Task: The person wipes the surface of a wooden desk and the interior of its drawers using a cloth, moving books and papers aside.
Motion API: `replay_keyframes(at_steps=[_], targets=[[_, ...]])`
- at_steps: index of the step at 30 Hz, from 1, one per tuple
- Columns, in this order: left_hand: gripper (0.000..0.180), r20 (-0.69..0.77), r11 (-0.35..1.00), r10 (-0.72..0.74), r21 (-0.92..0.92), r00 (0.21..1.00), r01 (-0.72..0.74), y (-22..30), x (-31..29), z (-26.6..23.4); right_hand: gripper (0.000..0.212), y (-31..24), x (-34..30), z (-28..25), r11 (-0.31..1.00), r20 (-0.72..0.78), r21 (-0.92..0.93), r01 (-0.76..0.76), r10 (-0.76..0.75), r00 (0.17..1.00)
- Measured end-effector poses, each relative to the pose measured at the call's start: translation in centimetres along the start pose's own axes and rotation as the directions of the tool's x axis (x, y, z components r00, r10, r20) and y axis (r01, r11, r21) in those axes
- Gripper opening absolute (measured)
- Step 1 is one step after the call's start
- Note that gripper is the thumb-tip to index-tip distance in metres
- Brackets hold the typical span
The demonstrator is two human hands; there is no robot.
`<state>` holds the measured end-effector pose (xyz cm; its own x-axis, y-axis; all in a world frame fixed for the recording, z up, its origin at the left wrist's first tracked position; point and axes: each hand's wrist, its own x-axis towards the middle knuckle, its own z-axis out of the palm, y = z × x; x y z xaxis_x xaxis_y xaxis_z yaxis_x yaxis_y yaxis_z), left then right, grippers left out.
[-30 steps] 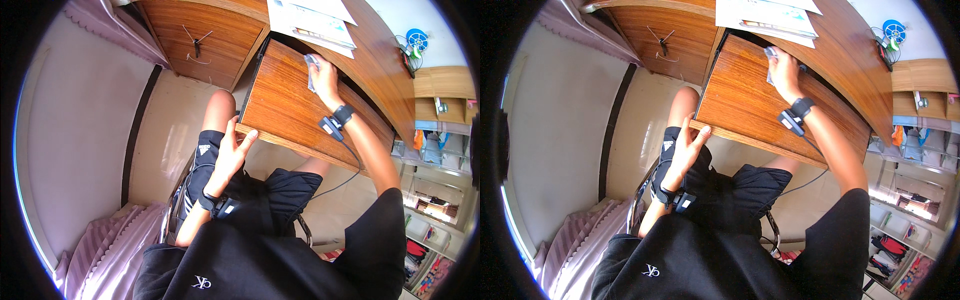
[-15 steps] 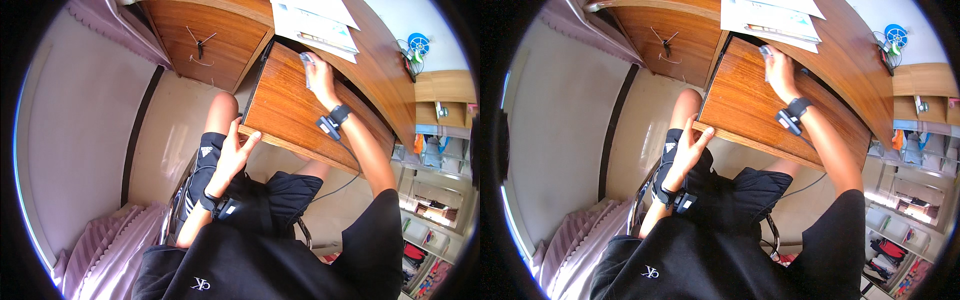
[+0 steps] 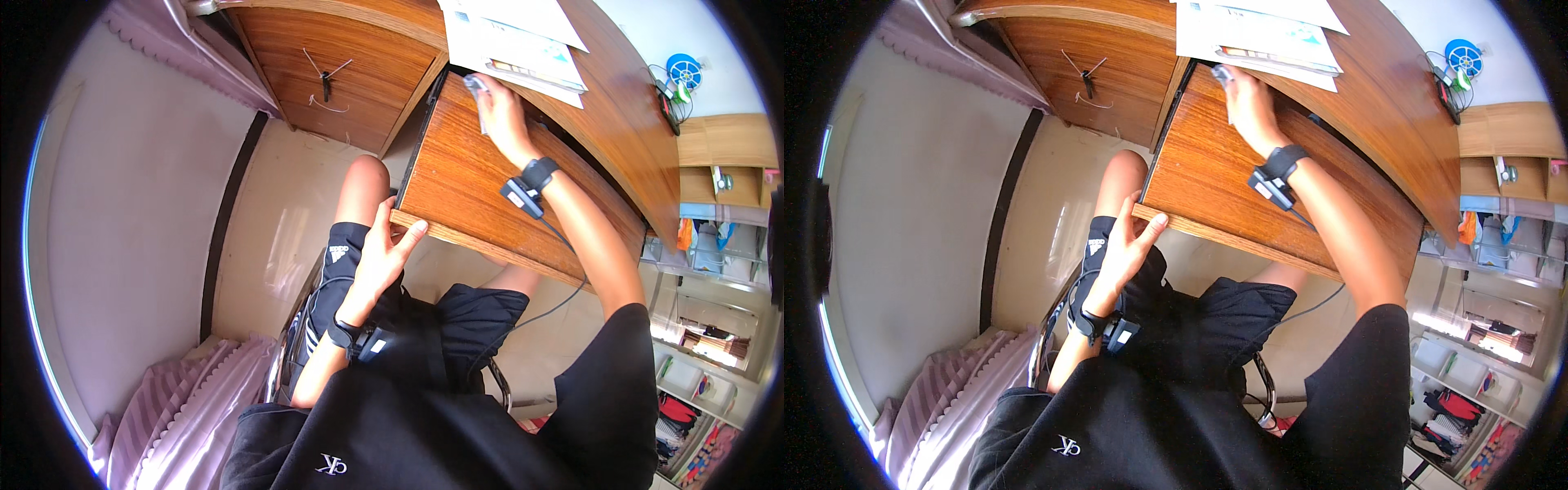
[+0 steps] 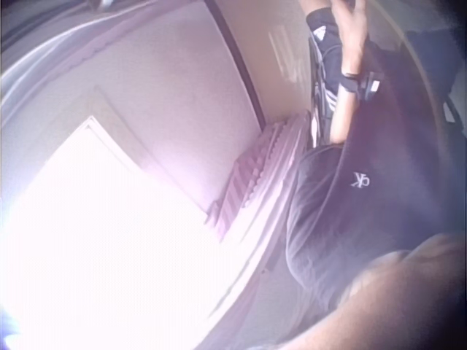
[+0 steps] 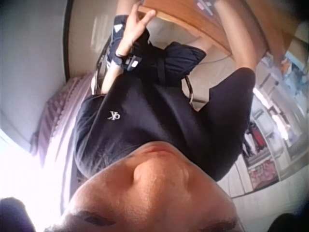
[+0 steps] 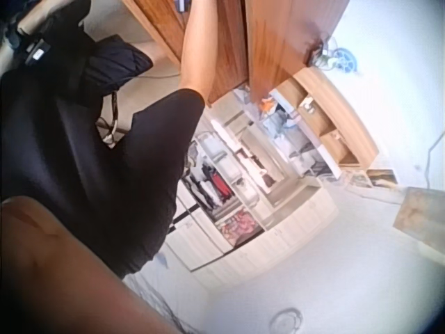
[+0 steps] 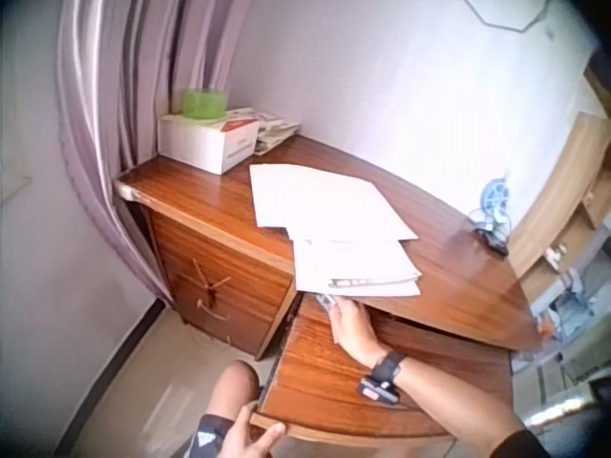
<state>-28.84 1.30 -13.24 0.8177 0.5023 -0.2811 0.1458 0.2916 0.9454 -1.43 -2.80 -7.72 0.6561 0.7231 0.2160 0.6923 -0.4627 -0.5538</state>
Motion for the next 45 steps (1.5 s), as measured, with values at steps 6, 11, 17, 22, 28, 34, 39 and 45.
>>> replay_keyframes(at_steps=[6, 11, 17, 22, 28, 34, 39, 45], targets=[[0.064, -0.003, 0.997, 0.080, -0.021, 0.997, -0.080, -0.8, 0.2, -0.7, 0.029, -2.6, -3.8, 1.2, 0.883, 0.130, 0.077, 0.463, -0.469, 0.873], [0.066, -0.006, 0.999, 0.043, 0.022, 0.999, -0.043, -0.7, 0.2, -0.3, 0.024, -1.8, 0.9, 0.6, 0.995, 0.134, 0.021, -0.102, 0.098, 0.986], [0.071, 0.024, 0.999, 0.048, 0.006, 0.999, -0.048, -1.7, 0.6, -0.6, 0.031, -0.3, 0.8, 1.9, 0.965, 0.075, 0.059, 0.254, -0.258, 0.963], [0.059, 0.072, 0.997, -0.070, 0.023, 0.995, 0.068, 0.2, 0.3, -1.0, 0.032, -2.7, -3.5, 0.5, 0.822, 0.183, 0.124, 0.556, -0.570, 0.801], [0.067, 0.059, 0.996, 0.055, 0.063, 0.997, -0.059, -0.3, 0.6, -0.3, 0.032, -1.8, -1.1, 0.7, 0.956, -0.067, 0.036, 0.290, -0.287, 0.955], [0.072, 0.048, 1.000, 0.024, 0.019, 0.999, -0.025, -1.9, 1.0, -1.4, 0.044, -5.5, -6.1, 1.1, 0.893, 0.169, 0.183, 0.411, -0.441, 0.882], [0.074, 0.023, 0.996, 0.058, 0.064, 0.998, -0.059, -1.5, 1.3, -0.7, 0.039, -4.5, -4.7, 0.5, 0.908, 0.147, 0.237, 0.344, -0.384, 0.911], [0.072, 0.072, 1.000, 0.023, 0.004, 0.997, -0.023, -1.0, 1.0, -0.9, 0.030, -5.4, -6.8, 1.2, 0.898, 0.180, 0.171, 0.406, -0.433, 0.883]])
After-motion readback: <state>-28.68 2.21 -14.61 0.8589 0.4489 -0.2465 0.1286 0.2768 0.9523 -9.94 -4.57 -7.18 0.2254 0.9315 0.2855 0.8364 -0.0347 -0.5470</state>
